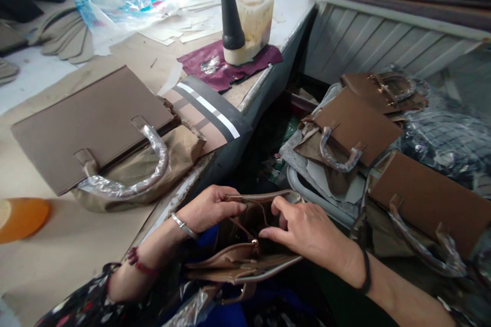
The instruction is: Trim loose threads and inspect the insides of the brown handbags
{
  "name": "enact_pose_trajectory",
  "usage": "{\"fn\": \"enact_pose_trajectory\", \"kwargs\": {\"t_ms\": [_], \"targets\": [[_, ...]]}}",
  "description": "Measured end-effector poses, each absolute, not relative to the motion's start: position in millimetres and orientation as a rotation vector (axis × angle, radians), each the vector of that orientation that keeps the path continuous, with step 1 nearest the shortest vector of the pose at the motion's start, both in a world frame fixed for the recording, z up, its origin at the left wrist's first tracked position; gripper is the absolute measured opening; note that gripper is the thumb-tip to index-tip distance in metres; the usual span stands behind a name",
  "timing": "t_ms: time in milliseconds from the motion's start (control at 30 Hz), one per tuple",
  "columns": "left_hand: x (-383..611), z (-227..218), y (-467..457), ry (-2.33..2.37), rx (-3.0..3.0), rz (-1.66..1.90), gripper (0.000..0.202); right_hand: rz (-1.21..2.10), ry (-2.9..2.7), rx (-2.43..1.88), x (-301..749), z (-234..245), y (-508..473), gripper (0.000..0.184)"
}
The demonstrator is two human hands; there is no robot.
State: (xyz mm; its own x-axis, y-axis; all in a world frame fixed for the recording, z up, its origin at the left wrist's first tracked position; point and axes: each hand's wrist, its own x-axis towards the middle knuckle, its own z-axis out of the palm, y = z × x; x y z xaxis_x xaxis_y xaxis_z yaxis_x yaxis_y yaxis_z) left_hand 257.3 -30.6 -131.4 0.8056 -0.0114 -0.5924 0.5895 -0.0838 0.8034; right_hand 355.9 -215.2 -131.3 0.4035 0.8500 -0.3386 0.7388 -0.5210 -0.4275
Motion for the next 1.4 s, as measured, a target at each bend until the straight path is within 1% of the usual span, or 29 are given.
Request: {"fn": "enact_pose_trajectory", "kwargs": {"t_ms": [33,133,233,333,433,500,600,833,1067,1400], "targets": [[257,-132,-31,0.482,1.583,-0.527,0.024,0.725,-1.457,-2.437,355,-130,-212,0.031],[255,-134,-32,0.507,1.501,-0.508,0.024,0.633,-1.583,-2.336,354,-129,-204,0.012],[250,-138,-30,0.495,1.424,-0.465,0.026,0.687,-1.470,-2.294,353,-133,-201,0.010],[247,-139,-26,0.481,1.420,-0.437,0.031,0.844,-1.293,-2.243,355,-137,-199,0.008],[246,-139,-23,0.511,1.479,-0.437,0.030,0.965,-1.242,-2.168,358,-138,-196,0.010],[247,-139,-22,0.538,1.484,-0.444,0.029,0.976,-1.301,-2.142,360,-138,-193,0.012],[248,-138,-21,0.589,1.408,-0.464,0.031,0.888,-1.377,-2.163,361,-138,-190,0.019],[250,-135,-23,0.692,1.415,-0.466,0.035,0.764,-1.341,-2.211,362,-142,-184,0.027],[255,-138,-23,0.750,1.393,-0.482,0.032,0.664,-1.227,-2.360,366,-146,-179,0.025],[259,-140,-22,0.750,1.436,-0.446,0.035,0.672,-1.211,-2.444,370,-145,-170,0.028]]}}
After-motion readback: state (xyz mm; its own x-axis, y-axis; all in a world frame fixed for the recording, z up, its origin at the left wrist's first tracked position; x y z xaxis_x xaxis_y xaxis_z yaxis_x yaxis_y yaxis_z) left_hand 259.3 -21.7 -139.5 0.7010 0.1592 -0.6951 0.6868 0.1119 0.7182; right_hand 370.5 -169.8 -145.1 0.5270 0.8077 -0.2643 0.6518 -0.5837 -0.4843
